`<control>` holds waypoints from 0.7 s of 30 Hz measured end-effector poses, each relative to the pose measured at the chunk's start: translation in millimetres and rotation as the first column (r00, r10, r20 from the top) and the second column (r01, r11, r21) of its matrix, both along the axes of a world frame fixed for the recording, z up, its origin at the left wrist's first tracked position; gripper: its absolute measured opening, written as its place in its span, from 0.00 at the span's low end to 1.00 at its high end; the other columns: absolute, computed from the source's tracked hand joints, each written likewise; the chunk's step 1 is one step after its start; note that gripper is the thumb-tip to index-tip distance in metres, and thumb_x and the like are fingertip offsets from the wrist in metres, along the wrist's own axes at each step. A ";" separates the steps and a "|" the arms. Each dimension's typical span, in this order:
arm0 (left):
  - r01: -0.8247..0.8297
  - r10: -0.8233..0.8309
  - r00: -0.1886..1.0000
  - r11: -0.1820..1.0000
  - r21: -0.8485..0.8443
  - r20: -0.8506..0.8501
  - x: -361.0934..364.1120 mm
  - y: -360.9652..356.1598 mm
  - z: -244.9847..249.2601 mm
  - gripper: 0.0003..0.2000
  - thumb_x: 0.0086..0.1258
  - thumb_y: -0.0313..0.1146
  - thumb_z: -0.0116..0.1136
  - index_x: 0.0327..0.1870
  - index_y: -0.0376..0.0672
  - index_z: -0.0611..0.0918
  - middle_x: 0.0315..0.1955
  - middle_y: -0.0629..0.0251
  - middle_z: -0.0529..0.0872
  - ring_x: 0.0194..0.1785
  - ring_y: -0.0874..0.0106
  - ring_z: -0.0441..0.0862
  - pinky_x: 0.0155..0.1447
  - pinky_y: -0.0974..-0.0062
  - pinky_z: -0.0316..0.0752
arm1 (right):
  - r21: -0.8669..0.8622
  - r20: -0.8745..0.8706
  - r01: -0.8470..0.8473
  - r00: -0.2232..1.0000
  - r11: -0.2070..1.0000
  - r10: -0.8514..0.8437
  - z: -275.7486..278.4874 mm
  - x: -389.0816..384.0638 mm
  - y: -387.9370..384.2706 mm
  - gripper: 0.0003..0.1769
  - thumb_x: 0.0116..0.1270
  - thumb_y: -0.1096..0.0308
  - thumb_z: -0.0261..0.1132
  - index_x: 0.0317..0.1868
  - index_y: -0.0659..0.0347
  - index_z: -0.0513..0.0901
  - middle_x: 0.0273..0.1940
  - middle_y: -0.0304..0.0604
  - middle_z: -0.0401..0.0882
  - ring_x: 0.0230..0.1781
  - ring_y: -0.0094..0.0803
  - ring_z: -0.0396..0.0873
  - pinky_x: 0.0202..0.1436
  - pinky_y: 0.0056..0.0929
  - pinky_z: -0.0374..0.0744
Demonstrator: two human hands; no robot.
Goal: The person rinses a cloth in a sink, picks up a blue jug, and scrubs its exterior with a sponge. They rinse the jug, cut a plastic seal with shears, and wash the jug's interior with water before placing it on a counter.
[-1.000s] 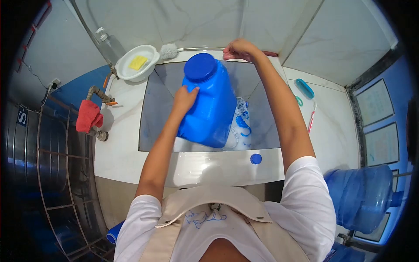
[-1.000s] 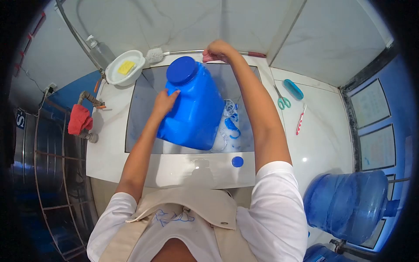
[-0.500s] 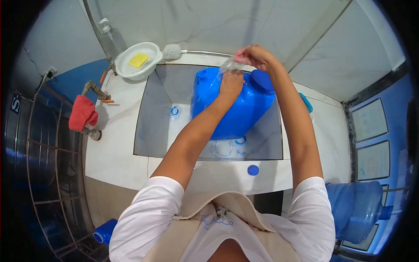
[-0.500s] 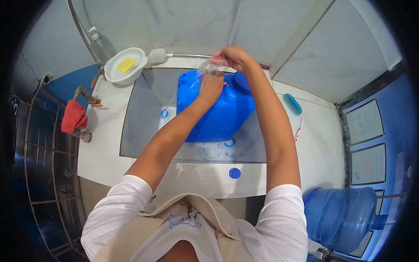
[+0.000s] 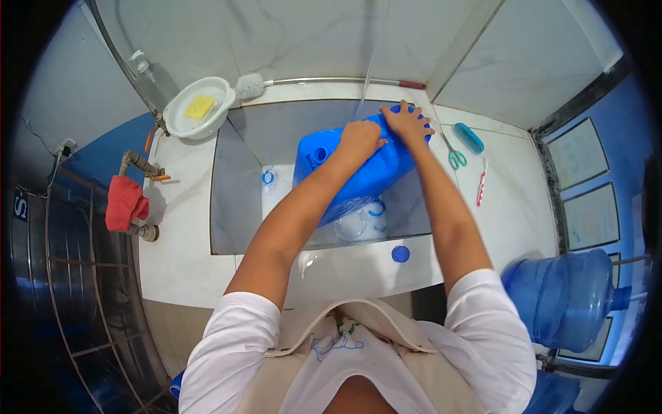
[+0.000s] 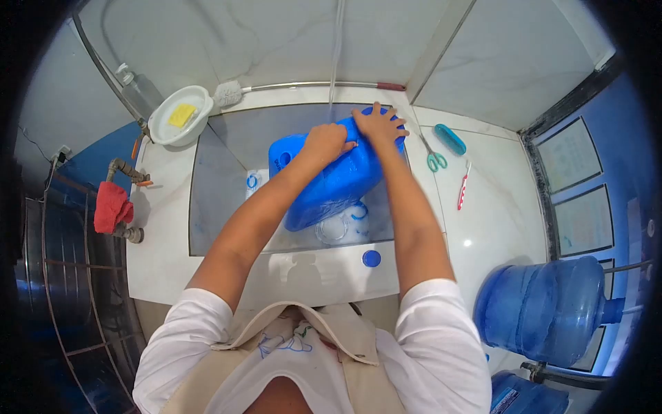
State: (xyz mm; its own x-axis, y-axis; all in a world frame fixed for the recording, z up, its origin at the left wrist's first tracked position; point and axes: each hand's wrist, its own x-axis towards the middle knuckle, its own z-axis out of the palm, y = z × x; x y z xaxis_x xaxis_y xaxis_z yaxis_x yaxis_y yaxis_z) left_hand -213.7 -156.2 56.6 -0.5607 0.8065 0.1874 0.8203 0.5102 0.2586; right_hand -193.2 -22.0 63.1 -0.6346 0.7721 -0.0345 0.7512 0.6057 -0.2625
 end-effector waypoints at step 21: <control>0.102 -0.102 0.995 0.995 0.002 0.008 26.1 -8.3 -10.3 0.17 0.56 0.45 0.60 0.35 0.39 0.78 0.28 0.52 0.83 0.33 0.54 0.81 0.38 0.58 0.75 | 0.080 -0.080 0.015 0.997 0.997 -0.009 -10.3 88.0 -9.7 0.39 0.49 0.38 0.56 0.64 0.34 0.63 0.67 0.60 0.50 0.64 0.65 0.52 0.61 0.62 0.54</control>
